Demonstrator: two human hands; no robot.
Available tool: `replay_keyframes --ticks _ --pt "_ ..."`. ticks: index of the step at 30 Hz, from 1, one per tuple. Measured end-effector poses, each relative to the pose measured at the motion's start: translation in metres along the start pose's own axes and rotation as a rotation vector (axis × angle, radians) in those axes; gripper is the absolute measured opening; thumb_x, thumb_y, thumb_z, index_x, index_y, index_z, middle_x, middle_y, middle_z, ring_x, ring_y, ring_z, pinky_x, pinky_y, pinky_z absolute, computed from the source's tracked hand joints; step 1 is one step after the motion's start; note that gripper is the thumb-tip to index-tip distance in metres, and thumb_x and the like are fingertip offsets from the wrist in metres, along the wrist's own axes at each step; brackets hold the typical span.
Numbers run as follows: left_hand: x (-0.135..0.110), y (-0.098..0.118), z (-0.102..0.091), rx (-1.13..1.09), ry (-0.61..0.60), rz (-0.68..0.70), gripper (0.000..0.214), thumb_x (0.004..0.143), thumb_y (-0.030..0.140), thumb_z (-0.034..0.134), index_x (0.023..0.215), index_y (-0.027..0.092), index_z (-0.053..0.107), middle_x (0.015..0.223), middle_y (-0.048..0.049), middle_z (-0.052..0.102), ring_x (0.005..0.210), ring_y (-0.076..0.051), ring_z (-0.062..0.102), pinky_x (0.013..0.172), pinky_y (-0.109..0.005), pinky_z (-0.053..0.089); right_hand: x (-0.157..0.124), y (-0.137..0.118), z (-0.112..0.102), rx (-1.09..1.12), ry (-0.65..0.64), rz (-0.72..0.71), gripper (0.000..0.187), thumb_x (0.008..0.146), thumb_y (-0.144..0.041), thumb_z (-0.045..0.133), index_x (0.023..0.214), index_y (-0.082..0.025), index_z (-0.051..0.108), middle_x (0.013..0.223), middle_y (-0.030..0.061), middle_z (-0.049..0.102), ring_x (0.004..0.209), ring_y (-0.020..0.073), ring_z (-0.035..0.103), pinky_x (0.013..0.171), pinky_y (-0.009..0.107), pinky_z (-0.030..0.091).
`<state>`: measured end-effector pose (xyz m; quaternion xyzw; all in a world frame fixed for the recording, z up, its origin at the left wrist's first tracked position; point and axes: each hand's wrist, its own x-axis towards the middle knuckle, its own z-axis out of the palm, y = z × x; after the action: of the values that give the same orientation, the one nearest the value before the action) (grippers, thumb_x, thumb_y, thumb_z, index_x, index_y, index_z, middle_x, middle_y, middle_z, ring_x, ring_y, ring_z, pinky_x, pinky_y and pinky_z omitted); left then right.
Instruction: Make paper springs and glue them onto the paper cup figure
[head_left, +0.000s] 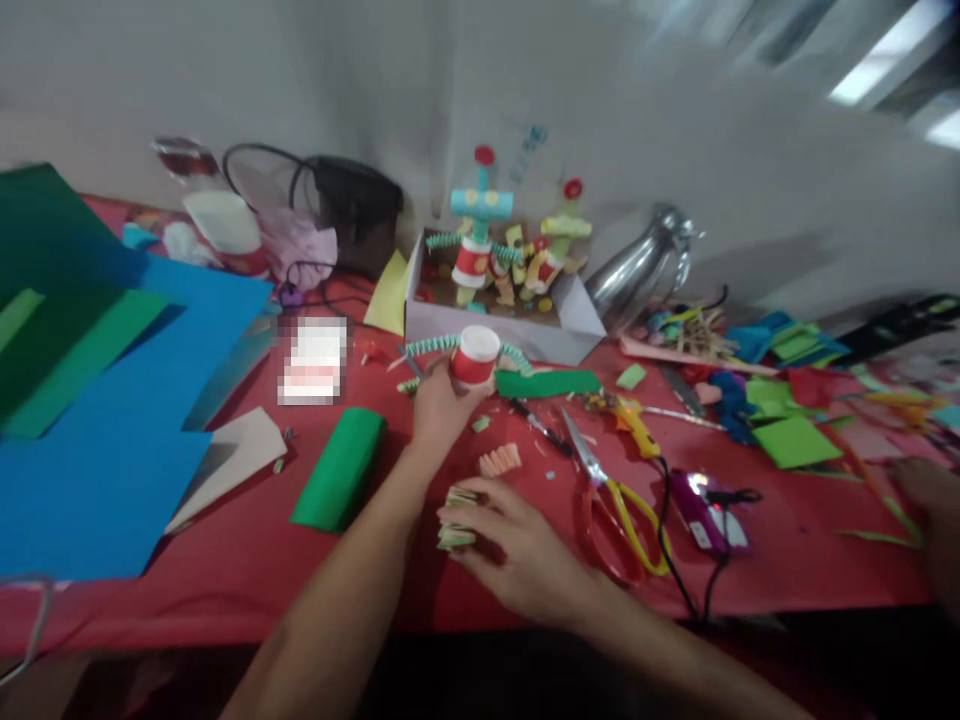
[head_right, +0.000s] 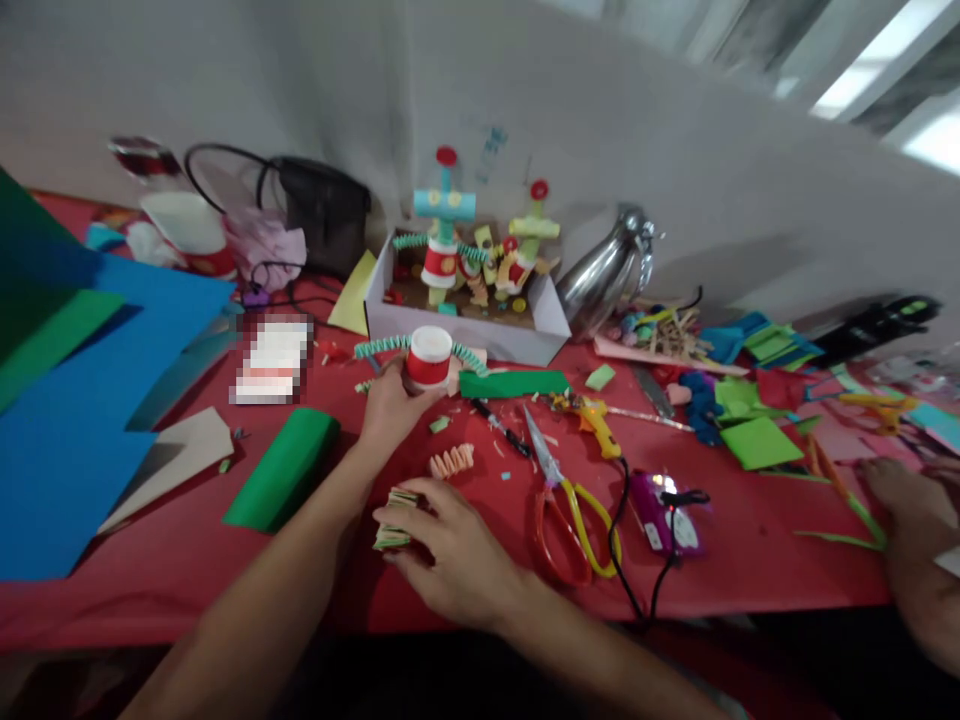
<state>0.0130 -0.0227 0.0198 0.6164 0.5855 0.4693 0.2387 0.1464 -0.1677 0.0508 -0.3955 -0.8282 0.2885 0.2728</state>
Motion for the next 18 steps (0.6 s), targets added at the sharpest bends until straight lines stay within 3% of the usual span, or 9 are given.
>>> replay_keyframes --ticks 4,6,7,9,12,18 --pt "0.002 -0.004 0.0 -0.006 0.0 0.012 0.055 0.07 0.036 0.076 0.117 0.015 0.058 0.113 -0.014 0.068 0.105 -0.029 0.065 0.092 -0.04 0.051 0.038 0.004 -0.066 0.278 0.349 0.06 0.033 0.087 -0.028 0.062 0.12 -0.031 0.058 0.12 0.0051 0.062 0.106 0.0212 0.062 0.089 0.038 0.053" --pt "0.002 -0.006 0.001 -0.004 0.016 0.025 0.055 0.07 0.036 0.077 0.117 0.014 0.058 0.111 -0.0141 0.068 0.104 -0.029 0.066 0.091 -0.04 0.051 0.064 0.012 -0.1 0.58 0.409 0.165 0.028 0.09 -0.03 0.056 0.118 -0.032 0.056 0.102 0.001 0.067 0.083 0.0169 0.067 0.071 0.031 0.056" --pt "0.003 -0.007 0.001 -0.002 0.028 0.031 0.054 0.07 0.036 0.077 0.116 0.014 0.059 0.11 -0.0142 0.068 0.103 -0.029 0.066 0.09 -0.041 0.051 0.076 0.018 -0.114 0.732 0.372 0.228 0.026 0.09 -0.032 0.053 0.116 -0.032 0.056 0.094 -0.0004 0.067 0.075 0.0162 0.067 0.063 0.029 0.054" --pt "0.003 -0.007 0.002 -0.01 0.045 0.041 0.052 0.071 0.038 0.076 0.115 0.014 0.059 0.11 -0.0145 0.068 0.104 -0.03 0.065 0.089 -0.041 0.052 0.096 0.031 -0.132 0.953 0.325 0.314 0.025 0.088 -0.033 0.054 0.112 -0.03 0.056 0.089 -0.0003 0.068 0.074 0.0168 0.068 0.06 0.027 0.053" --pt "0.003 -0.007 0.001 -0.041 0.049 0.042 0.049 0.072 0.04 0.074 0.112 0.015 0.06 0.11 -0.0137 0.068 0.107 -0.03 0.063 0.09 -0.042 0.051 0.112 0.046 -0.137 1.063 0.285 0.328 0.029 0.083 -0.036 0.06 0.112 -0.028 0.056 0.091 0.0001 0.068 0.079 0.0174 0.069 0.066 0.028 0.054" --pt "0.004 -0.011 0.001 -0.052 0.032 0.043 0.048 0.072 0.036 0.074 0.113 0.016 0.06 0.112 -0.0131 0.067 0.108 -0.031 0.063 0.09 -0.043 0.051 0.115 0.051 -0.128 0.688 0.295 0.201 0.044 0.082 -0.031 0.068 0.123 -0.033 0.051 0.098 -0.0021 0.063 0.082 0.0149 0.066 0.074 0.03 0.054"
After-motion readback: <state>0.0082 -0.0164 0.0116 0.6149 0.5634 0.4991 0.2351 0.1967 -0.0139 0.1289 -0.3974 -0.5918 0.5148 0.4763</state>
